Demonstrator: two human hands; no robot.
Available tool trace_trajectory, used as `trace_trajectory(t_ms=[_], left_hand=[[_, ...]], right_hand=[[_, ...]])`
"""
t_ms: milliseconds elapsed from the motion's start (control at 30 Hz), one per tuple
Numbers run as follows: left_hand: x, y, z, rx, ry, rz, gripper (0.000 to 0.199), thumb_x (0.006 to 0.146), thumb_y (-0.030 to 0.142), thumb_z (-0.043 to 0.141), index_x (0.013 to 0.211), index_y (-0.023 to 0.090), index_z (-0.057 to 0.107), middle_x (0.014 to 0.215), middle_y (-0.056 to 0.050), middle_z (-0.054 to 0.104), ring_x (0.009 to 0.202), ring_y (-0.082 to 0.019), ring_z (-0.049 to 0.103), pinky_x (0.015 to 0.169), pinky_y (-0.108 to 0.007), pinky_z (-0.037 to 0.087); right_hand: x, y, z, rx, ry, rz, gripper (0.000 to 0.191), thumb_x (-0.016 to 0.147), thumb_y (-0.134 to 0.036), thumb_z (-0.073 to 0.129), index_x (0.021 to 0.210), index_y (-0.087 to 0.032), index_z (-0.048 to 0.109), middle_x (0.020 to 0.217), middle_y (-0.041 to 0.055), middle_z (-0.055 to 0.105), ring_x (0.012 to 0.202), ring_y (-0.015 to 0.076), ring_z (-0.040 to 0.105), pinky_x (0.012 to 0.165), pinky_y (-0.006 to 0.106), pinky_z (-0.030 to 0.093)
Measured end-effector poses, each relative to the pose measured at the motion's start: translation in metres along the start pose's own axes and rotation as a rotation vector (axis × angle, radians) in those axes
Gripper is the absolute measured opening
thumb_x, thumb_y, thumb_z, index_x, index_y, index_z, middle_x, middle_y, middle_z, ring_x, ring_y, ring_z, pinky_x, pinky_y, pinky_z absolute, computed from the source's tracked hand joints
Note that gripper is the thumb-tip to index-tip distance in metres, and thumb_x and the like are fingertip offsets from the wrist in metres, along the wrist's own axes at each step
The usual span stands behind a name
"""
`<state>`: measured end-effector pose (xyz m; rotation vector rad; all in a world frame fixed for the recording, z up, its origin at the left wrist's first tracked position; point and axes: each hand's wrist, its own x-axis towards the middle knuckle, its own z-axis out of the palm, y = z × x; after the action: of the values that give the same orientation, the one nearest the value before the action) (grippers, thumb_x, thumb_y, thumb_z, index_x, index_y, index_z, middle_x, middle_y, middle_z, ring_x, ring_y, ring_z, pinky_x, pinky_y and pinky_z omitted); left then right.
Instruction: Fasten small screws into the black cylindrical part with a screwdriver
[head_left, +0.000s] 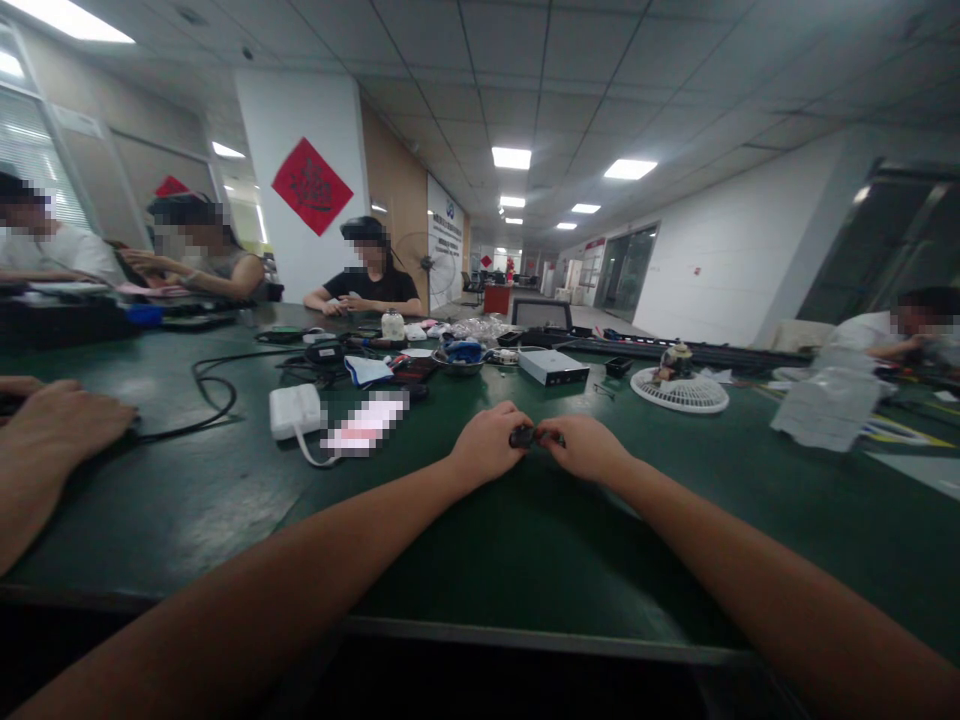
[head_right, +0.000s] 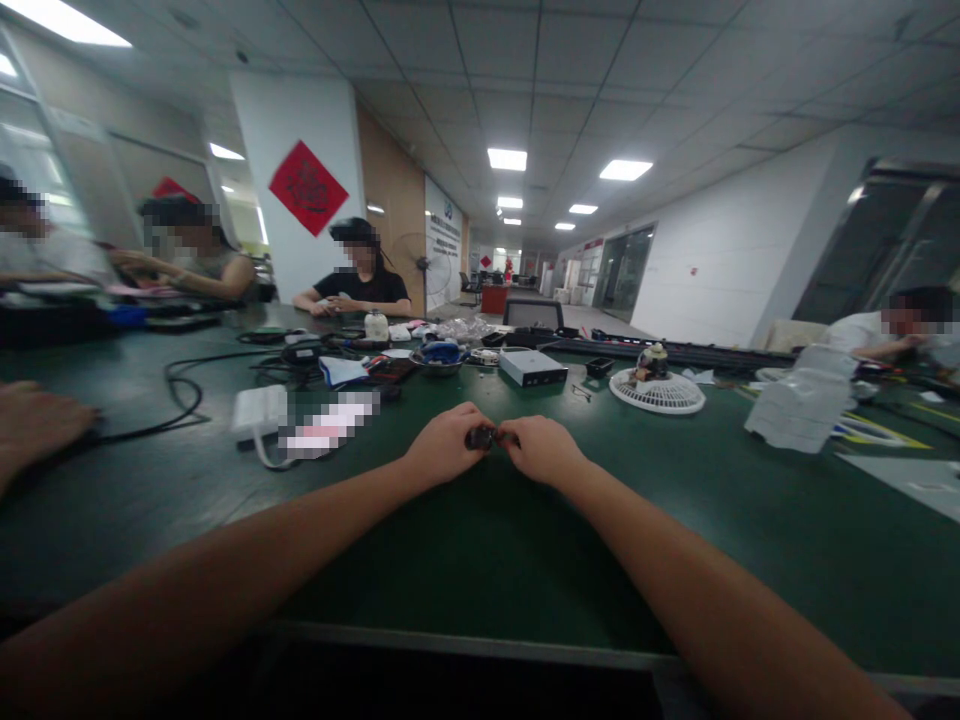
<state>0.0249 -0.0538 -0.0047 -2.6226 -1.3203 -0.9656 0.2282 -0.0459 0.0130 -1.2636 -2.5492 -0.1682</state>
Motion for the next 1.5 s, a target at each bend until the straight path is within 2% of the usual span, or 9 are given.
trace_trajectory(t_ms=[200,367,533,700,900,1033,1200,1367,1500], left_hand=[[0.000,-0.002,-0.001,0.000,0.005,-0.004,0.024,0.080,0.019,0.064,0.103,0.023,0.073,0.102,-0.004,0.064,0.091,-0.020,0.064,0.083,-0.030,0.050],[0.001,0.000,-0.001,-0.014,0.003,0.019,0.025,0.082,0.019,0.063,0.104,0.022,0.073,0.104,-0.005,0.065,0.092,-0.019,0.064,0.084,-0.029,0.051],[0.001,0.000,0.000,0.018,0.002,0.033,0.028,0.080,0.017,0.063,0.105,0.024,0.074,0.104,-0.004,0.065,0.092,-0.019,0.064,0.085,-0.031,0.051],[0.000,-0.002,0.000,0.006,-0.013,0.027,0.028,0.080,0.017,0.063,0.105,0.023,0.074,0.104,-0.004,0.065,0.090,-0.019,0.065,0.083,-0.030,0.051],[0.000,0.003,-0.002,0.014,-0.040,0.076,0.030,0.081,0.019,0.063,0.109,0.023,0.074,0.105,-0.004,0.066,0.092,-0.019,0.065,0.085,-0.030,0.051],[0.001,0.005,-0.003,0.044,-0.052,0.094,0.030,0.080,0.018,0.064,0.108,0.025,0.075,0.104,-0.003,0.066,0.093,-0.019,0.064,0.088,-0.031,0.050],[0.001,0.004,-0.004,0.051,-0.036,0.045,0.030,0.080,0.016,0.063,0.106,0.024,0.075,0.104,-0.004,0.066,0.093,-0.019,0.064,0.087,-0.031,0.050],[0.001,0.002,-0.002,0.024,-0.037,0.029,0.031,0.080,0.017,0.063,0.108,0.023,0.075,0.106,-0.004,0.066,0.093,-0.019,0.065,0.087,-0.031,0.051],[0.001,0.003,-0.003,0.015,-0.055,0.044,0.033,0.080,0.017,0.063,0.111,0.024,0.074,0.107,-0.005,0.066,0.093,-0.019,0.064,0.086,-0.030,0.051]], right_hand=[[-0.004,-0.008,-0.005,-0.024,-0.023,-0.035,0.024,0.094,-0.033,0.050,0.104,-0.027,0.071,0.091,0.0027,0.076,0.080,0.0203,0.067,0.066,0.028,0.037],[-0.002,-0.006,-0.008,-0.012,0.028,0.060,0.027,0.094,-0.033,0.049,0.109,-0.028,0.071,0.092,0.0029,0.075,0.081,0.0206,0.067,0.065,0.029,0.035],[-0.002,-0.005,-0.007,-0.058,-0.077,0.081,0.027,0.093,-0.032,0.049,0.104,-0.027,0.073,0.085,0.0039,0.074,0.073,0.0203,0.064,0.060,0.029,0.031],[-0.003,-0.002,-0.003,0.045,-0.082,0.000,0.021,0.089,-0.029,0.054,0.099,-0.024,0.073,0.079,0.0024,0.072,0.066,0.0165,0.059,0.059,0.027,0.030],[0.001,0.003,-0.001,0.197,-0.046,0.093,0.025,0.092,-0.033,0.051,0.091,-0.019,0.073,0.076,0.0032,0.069,0.066,0.0150,0.057,0.055,0.026,0.029],[0.002,0.001,-0.001,0.141,-0.096,0.117,0.024,0.091,-0.029,0.051,0.092,-0.020,0.073,0.078,0.0033,0.071,0.065,0.0151,0.058,0.055,0.027,0.028],[0.000,-0.004,-0.003,0.031,-0.162,0.078,0.027,0.093,-0.032,0.049,0.094,-0.021,0.074,0.082,0.0048,0.073,0.067,0.0168,0.060,0.057,0.027,0.029],[-0.002,-0.008,-0.006,0.018,-0.121,0.034,0.028,0.093,-0.034,0.049,0.092,-0.021,0.074,0.081,0.0046,0.073,0.067,0.0165,0.060,0.058,0.028,0.029],[-0.001,-0.007,-0.005,0.048,-0.101,0.067,0.032,0.095,-0.035,0.046,0.089,-0.020,0.074,0.079,0.0045,0.072,0.065,0.0156,0.059,0.057,0.028,0.028]])
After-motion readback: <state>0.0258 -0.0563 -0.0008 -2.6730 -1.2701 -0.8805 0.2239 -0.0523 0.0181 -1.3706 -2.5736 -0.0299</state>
